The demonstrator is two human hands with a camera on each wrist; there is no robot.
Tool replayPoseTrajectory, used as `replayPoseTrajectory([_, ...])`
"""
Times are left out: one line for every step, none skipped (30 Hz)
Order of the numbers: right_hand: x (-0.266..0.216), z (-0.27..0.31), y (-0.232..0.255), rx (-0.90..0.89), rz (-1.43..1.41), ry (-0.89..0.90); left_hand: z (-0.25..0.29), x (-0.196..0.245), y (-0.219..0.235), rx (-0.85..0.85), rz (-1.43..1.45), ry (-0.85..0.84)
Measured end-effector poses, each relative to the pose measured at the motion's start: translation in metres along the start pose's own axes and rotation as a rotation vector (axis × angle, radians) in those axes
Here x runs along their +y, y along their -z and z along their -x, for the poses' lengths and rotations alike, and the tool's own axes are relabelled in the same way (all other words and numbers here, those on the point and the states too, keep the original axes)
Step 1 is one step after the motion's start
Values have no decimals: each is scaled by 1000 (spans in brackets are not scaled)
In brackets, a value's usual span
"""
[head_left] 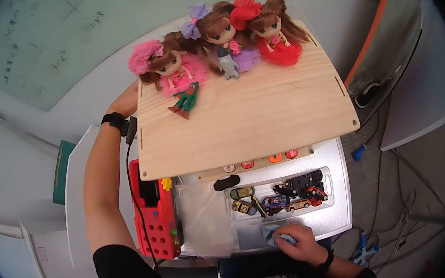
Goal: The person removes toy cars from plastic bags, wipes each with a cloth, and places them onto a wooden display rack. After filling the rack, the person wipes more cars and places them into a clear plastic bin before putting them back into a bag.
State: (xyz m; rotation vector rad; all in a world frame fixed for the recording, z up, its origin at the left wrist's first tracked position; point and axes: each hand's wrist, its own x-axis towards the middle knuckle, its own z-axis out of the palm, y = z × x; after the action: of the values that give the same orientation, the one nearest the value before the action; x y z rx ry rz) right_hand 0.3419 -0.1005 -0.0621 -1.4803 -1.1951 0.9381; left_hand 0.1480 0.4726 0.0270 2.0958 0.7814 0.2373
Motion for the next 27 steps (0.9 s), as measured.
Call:
replayPoseTrajectory([-3, 0, 1, -12, 1, -16, 17, 33, -3, 72, 194, 62])
replayPoseTrajectory([-2, 1, 1, -17, -2, 0, 26, 31, 10, 84, 183, 59])
replayPoseTrajectory([1, 2, -1, -3, -16, 8, 35, 21, 29, 120, 314, 98])
replayPoseTrajectory([3, 2, -2, 10, -31, 18, 44, 21, 43, 156, 445, 136])
replayPoseTrajectory([2, 3, -1, -7, -15, 19, 57, 30, 49, 214, 612, 101])
replayPoseTrajectory([2, 3, -1, -11, -20, 37, 70, 38, 56, 227, 600, 93])
replayPoseTrajectory([3, 3, -3, -2, -19, 41, 82, 45, 64, 205, 720, 10])
replayPoseTrajectory([4, 4, -4, 6, -19, 43, 93, 58, 67, 179, 840, -74])
replayPoseTrajectory([4, 5, -4, 0, -15, 47, 102, 70, 68, 231, 849, -82])
replayPoseTrajectory([4, 5, -5, -1, -19, 62, 110, 83, 69, 238, 838, -90])
replayPoseTrajectory([5, 5, -6, 4, -29, 67, 116, 98, 67, 265, 841, -92])
replayPoseTrajectory([6, 6, -6, 10, -37, 70, 121, 110, 63, 290, 846, -94])
replayPoseTrajectory([5, 7, -6, 14, -38, 80, 122, 119, 57, 291, 839, -103])
replayPoseTrajectory([5, 7, -6, 14, -39, 84, 120, 127, 50, 324, 726, -147])
replayPoseTrajectory([5, 8, -6, 16, -40, 87, 119, 134, 43, 356, 614, -191])
replayPoseTrajectory([5, 8, -6, 20, -40, 94, 119, 142, 37, 356, 610, -198])
replayPoseTrajectory([5, 8, -5, 1, -37, 91, 120, 152, 30, 321, 619, -166])
replayPoseTrajectory([5, 9, -5, -18, -33, 87, 119, 162, 23, 285, 628, -134])
replayPoseTrajectory([5, 9, -4, -13, -32, 93, 122, 171, 16, 276, 654, -68])
replayPoseTrajectory([4, 9, -4, -15, -29, 99, 124, 178, 16, 274, 650, -76])
replayPoseTrajectory([4, 10, -4, -18, -28, 103, 125, 184, 16, 222, 664, 14])
replayPoseTrajectory([5, 11, -4, -15, -28, 109, 127, 190, 17, 172, 676, 105])
replayPoseTrajectory([7, 11, -5, -6, -14, 119, 129, 198, 15, 174, 671, 101])
replayPoseTrajectory([8, 11, -6, 1, -1, 128, 132, 205, 13, 146, 569, 143])
replayPoseTrajectory([8, 12, -7, 0, -4, 133, 134, 211, 12, 119, 467, 188])
replayPoseTrajectory([9, 12, -7, 2, -4, 141, 137, 216, 12, 122, 464, 187])
replayPoseTrajectory([9, 12, -6, 3, -4, 149, 139, 221, 13, 88, 392, 195])
